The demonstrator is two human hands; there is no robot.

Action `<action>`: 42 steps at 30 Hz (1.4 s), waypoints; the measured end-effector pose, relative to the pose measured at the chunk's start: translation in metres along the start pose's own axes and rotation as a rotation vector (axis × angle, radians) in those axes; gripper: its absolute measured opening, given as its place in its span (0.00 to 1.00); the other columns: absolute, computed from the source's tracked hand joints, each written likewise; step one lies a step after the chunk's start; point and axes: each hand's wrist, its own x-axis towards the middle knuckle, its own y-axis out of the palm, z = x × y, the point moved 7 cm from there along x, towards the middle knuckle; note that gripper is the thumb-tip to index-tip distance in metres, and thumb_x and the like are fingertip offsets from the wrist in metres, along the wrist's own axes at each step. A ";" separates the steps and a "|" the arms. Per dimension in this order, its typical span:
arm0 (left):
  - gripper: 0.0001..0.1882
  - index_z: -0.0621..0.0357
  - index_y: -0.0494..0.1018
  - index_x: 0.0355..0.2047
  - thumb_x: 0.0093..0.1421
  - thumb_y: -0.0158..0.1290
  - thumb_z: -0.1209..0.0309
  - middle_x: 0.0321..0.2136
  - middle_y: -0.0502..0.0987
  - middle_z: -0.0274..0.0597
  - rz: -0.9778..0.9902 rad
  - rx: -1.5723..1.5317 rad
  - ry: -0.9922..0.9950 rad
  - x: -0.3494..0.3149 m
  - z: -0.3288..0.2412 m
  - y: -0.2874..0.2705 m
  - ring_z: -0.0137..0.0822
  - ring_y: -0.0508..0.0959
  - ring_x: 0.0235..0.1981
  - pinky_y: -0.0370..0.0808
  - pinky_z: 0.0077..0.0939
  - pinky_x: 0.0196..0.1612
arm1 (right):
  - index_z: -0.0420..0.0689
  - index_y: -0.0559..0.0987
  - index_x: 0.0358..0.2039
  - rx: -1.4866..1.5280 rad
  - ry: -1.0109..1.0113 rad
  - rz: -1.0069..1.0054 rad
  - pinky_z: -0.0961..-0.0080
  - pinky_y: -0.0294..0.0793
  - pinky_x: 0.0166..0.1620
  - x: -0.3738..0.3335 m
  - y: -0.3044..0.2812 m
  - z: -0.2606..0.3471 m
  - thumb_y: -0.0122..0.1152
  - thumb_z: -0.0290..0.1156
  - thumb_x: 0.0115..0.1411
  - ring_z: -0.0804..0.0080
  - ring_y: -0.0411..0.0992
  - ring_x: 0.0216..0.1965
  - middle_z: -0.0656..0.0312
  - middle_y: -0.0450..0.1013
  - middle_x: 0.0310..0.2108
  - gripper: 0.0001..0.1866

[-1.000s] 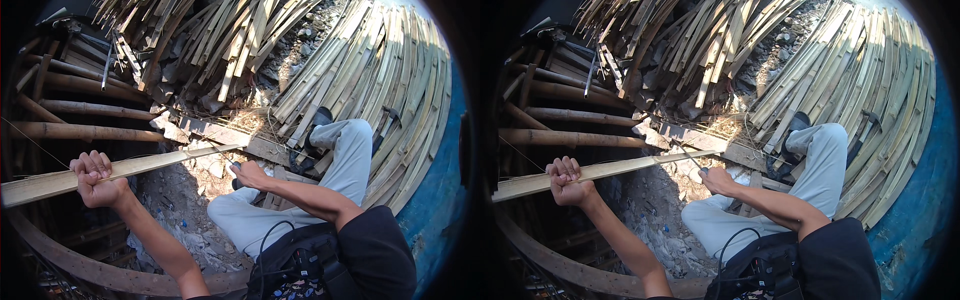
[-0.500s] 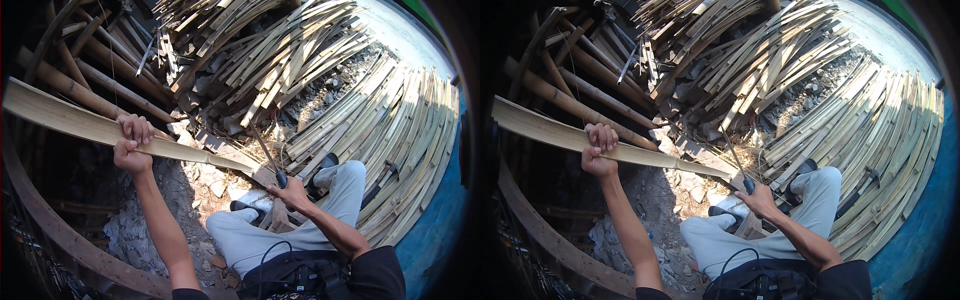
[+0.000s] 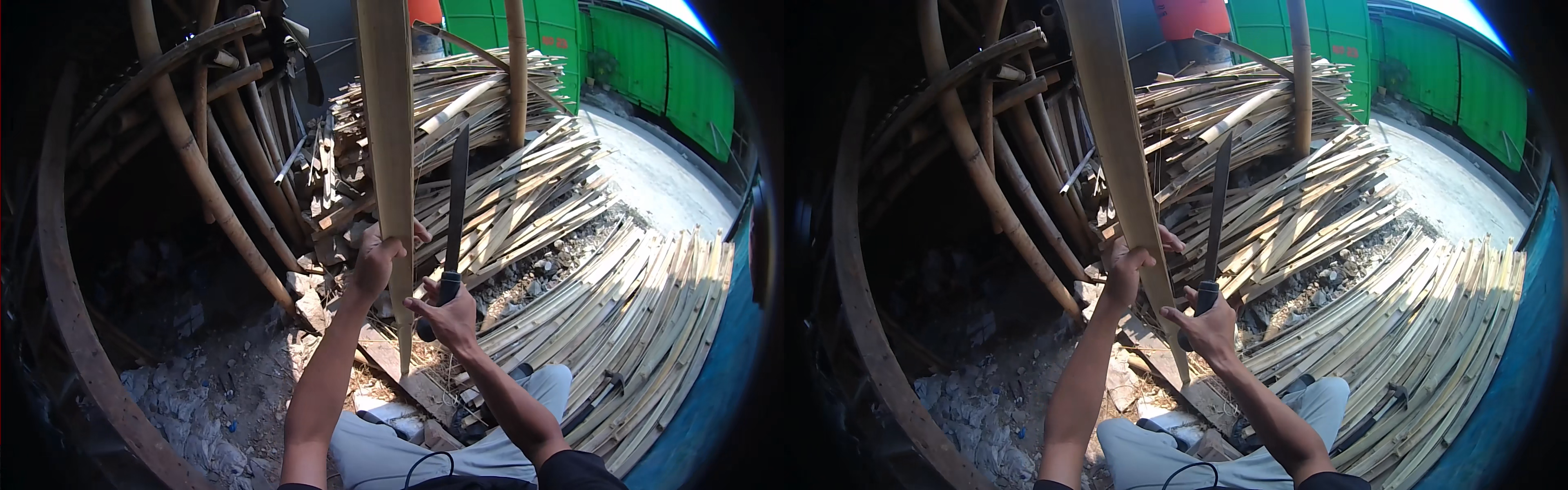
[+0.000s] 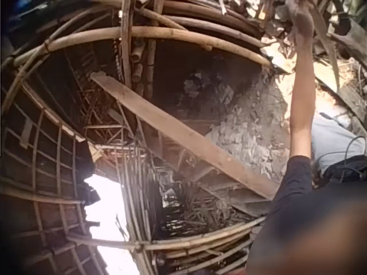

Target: Trimming and shaving a strip of bamboo using a machete.

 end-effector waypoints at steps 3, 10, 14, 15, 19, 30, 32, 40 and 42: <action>0.18 0.66 0.71 0.34 0.41 0.43 0.74 0.30 0.75 0.44 0.019 -0.129 -0.085 -0.009 0.015 0.005 0.37 0.75 0.39 0.69 0.33 0.52 | 0.32 0.75 0.45 0.044 -0.073 -0.012 0.73 0.76 0.48 -0.002 0.007 0.001 0.79 0.46 0.39 0.67 0.76 0.44 0.49 0.77 0.42 0.39; 0.22 0.60 0.67 0.42 0.50 0.62 0.66 0.35 0.73 0.39 0.110 -0.399 -0.052 -0.018 0.016 0.021 0.34 0.75 0.44 0.71 0.33 0.54 | 0.38 0.75 0.27 -0.041 0.008 -0.079 0.77 0.73 0.28 -0.011 0.016 0.011 0.78 0.49 0.39 0.75 0.73 0.23 0.62 0.75 0.23 0.29; 0.17 0.63 0.70 0.40 0.60 0.56 0.61 0.37 0.77 0.47 0.048 -0.608 -0.091 -0.034 0.027 0.006 0.38 0.78 0.44 0.76 0.34 0.50 | 0.37 0.75 0.28 -0.078 -0.010 -0.098 0.78 0.72 0.28 -0.014 0.013 0.013 0.78 0.49 0.39 0.75 0.73 0.23 0.61 0.75 0.23 0.29; 0.13 0.64 0.72 0.39 0.63 0.52 0.65 0.37 0.78 0.50 -0.027 -0.543 -0.156 -0.038 0.037 0.000 0.39 0.80 0.42 0.78 0.32 0.47 | 0.37 0.75 0.28 -0.075 0.030 -0.075 0.78 0.72 0.28 -0.014 0.013 0.009 0.77 0.48 0.39 0.76 0.73 0.23 0.60 0.75 0.23 0.28; 0.12 0.64 0.74 0.32 0.66 0.47 0.67 0.30 0.80 0.49 -0.434 -0.425 -0.134 -0.046 0.049 -0.026 0.39 0.82 0.31 0.81 0.29 0.37 | 0.37 0.73 0.29 -0.112 0.028 -0.092 0.79 0.71 0.27 -0.017 0.006 0.008 0.76 0.44 0.42 0.78 0.70 0.22 0.64 0.72 0.21 0.26; 0.11 0.62 0.75 0.32 0.65 0.50 0.66 0.16 0.69 0.32 -0.766 0.487 -0.260 -0.175 0.160 -0.130 0.22 0.70 0.16 0.72 0.22 0.23 | 0.34 0.78 0.34 0.094 -0.048 -0.110 0.79 0.75 0.35 -0.007 -0.028 -0.023 0.66 0.28 0.48 0.74 0.75 0.28 0.59 0.76 0.27 0.14; 0.10 0.63 0.77 0.33 0.63 0.51 0.68 0.21 0.75 0.41 -0.802 0.684 -0.357 -0.222 0.181 -0.160 0.29 0.74 0.19 0.72 0.26 0.24 | 0.33 0.78 0.33 0.059 -0.039 -0.124 0.79 0.75 0.35 -0.010 -0.031 -0.011 0.65 0.25 0.49 0.73 0.75 0.28 0.57 0.77 0.27 0.12; 0.08 0.61 0.79 0.31 0.60 0.50 0.72 0.27 0.79 0.52 -1.082 1.032 -0.506 -0.356 0.188 -0.281 0.46 0.79 0.28 0.72 0.35 0.33 | 0.28 0.76 0.33 0.275 -0.039 -0.302 0.75 0.74 0.42 0.011 -0.103 0.006 0.60 0.24 0.51 0.67 0.75 0.33 0.52 0.76 0.29 0.12; 0.10 0.60 0.79 0.30 0.61 0.49 0.71 0.26 0.78 0.55 -1.084 0.998 -0.633 -0.392 0.185 -0.315 0.50 0.79 0.29 0.71 0.39 0.32 | 0.29 0.76 0.34 0.315 -0.048 -0.317 0.74 0.74 0.42 0.017 -0.133 0.021 0.60 0.25 0.52 0.66 0.75 0.34 0.51 0.76 0.30 0.12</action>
